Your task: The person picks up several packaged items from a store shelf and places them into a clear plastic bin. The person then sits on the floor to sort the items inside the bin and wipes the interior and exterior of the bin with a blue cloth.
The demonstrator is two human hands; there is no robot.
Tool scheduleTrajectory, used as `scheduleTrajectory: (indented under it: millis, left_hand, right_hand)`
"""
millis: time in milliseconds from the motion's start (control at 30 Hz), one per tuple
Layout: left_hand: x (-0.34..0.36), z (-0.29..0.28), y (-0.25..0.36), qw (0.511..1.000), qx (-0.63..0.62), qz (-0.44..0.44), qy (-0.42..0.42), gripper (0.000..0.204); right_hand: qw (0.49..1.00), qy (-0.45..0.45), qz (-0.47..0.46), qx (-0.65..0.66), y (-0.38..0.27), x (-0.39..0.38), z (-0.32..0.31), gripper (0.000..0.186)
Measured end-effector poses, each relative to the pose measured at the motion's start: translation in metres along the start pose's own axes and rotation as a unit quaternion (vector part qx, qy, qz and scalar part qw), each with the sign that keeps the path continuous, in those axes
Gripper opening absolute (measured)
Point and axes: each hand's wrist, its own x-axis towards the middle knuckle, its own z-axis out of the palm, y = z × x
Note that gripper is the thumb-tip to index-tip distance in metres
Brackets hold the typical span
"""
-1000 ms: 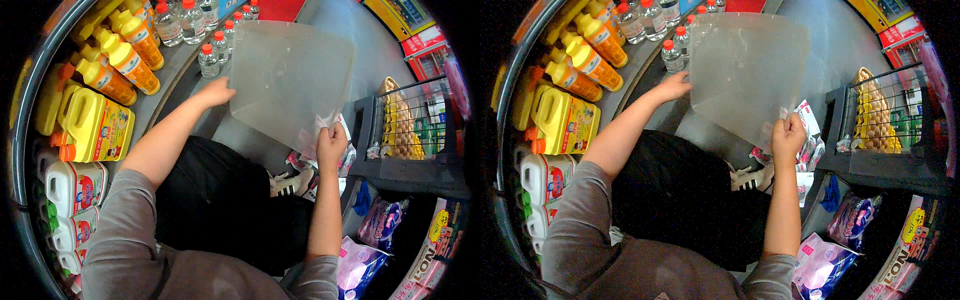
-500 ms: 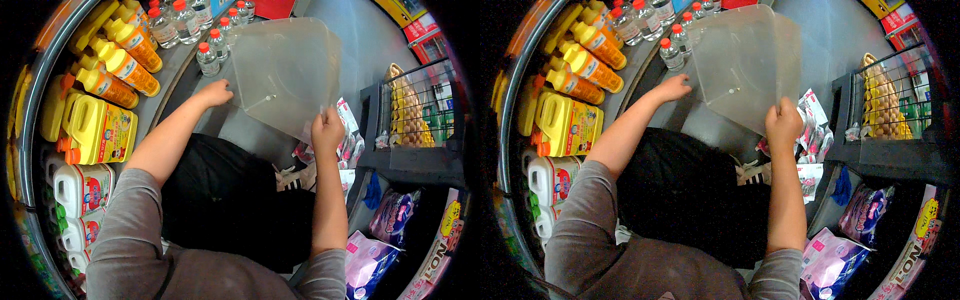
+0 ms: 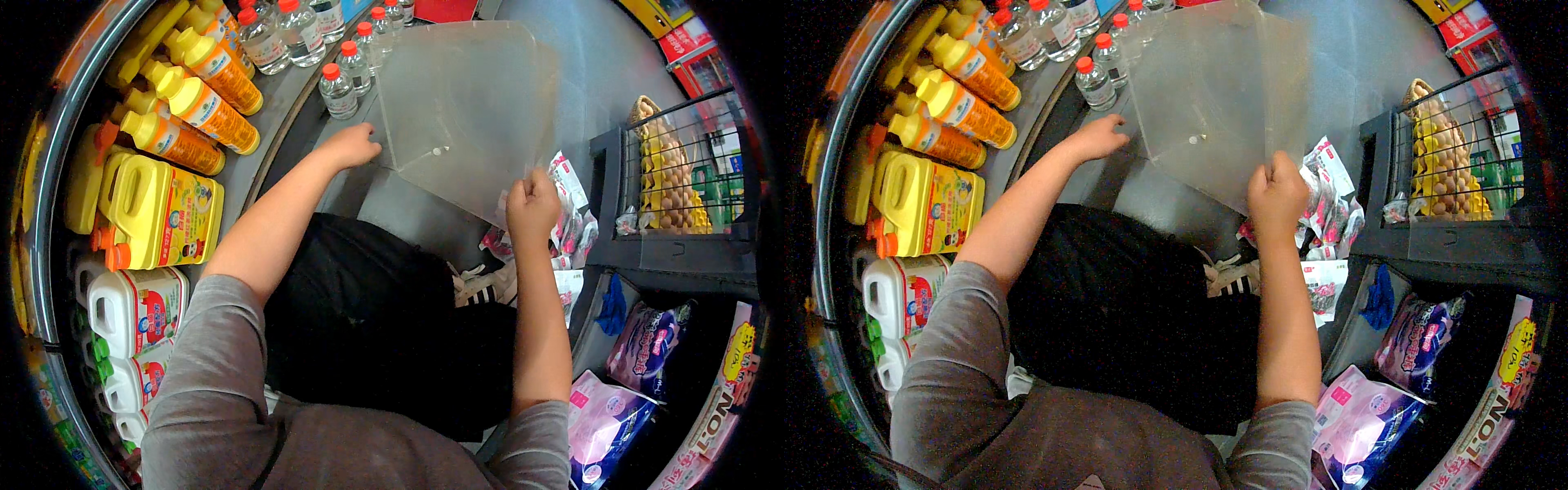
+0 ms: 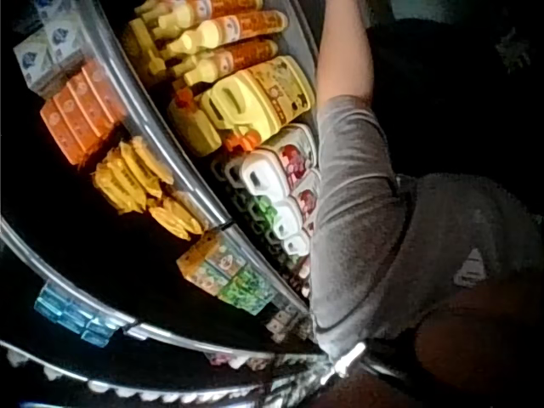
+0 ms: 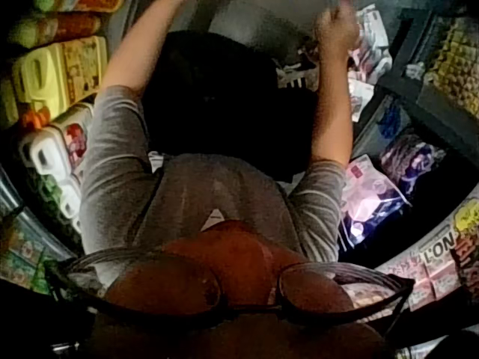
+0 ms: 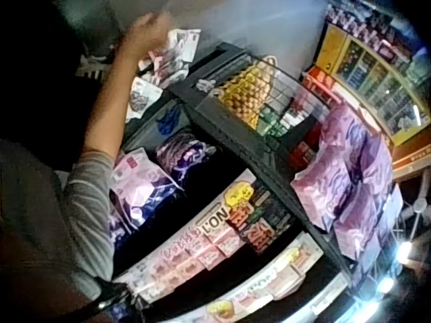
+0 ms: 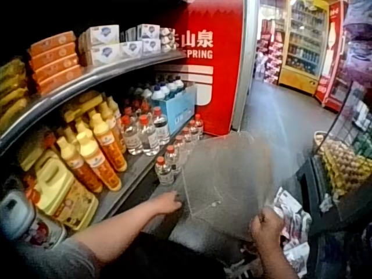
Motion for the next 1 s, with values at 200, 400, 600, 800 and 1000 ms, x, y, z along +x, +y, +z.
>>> scheduleTrajectory:
  millis: [200,400,600,800,1000]
  left_hand:
    - [-0.0012,-0.0005,0.0026,1.000,-0.003,-0.006,-0.014,0.052]
    - [-0.0023,-0.0015,0.0041,0.999,0.014,-0.004,-0.029,0.050]
    - [-0.0025,-0.0012,0.0040,0.999,0.025,-0.001,-0.045,0.049]
    - [-0.0011,-0.0003,0.0021,0.998,0.029,0.009,-0.062,0.045]
    - [0.0005,0.0025,0.0019,0.996,0.041,0.015,-0.082,0.042]
  right_hand:
    - [1.000,-0.012,-0.005,-0.003,-0.0029,-0.0033,-0.0007,0.016]
    - [0.998,0.010,0.025,0.053,0.0005,-0.0024,0.0016,0.015]
    - [0.997,0.069,0.021,0.029,0.0040,-0.0022,-0.0037,0.017]
    - [0.999,0.031,0.015,-0.011,-0.0017,-0.0030,0.0037,0.017]
    - [0.998,-0.012,0.046,-0.031,-0.0006,-0.0058,0.0027,0.016]
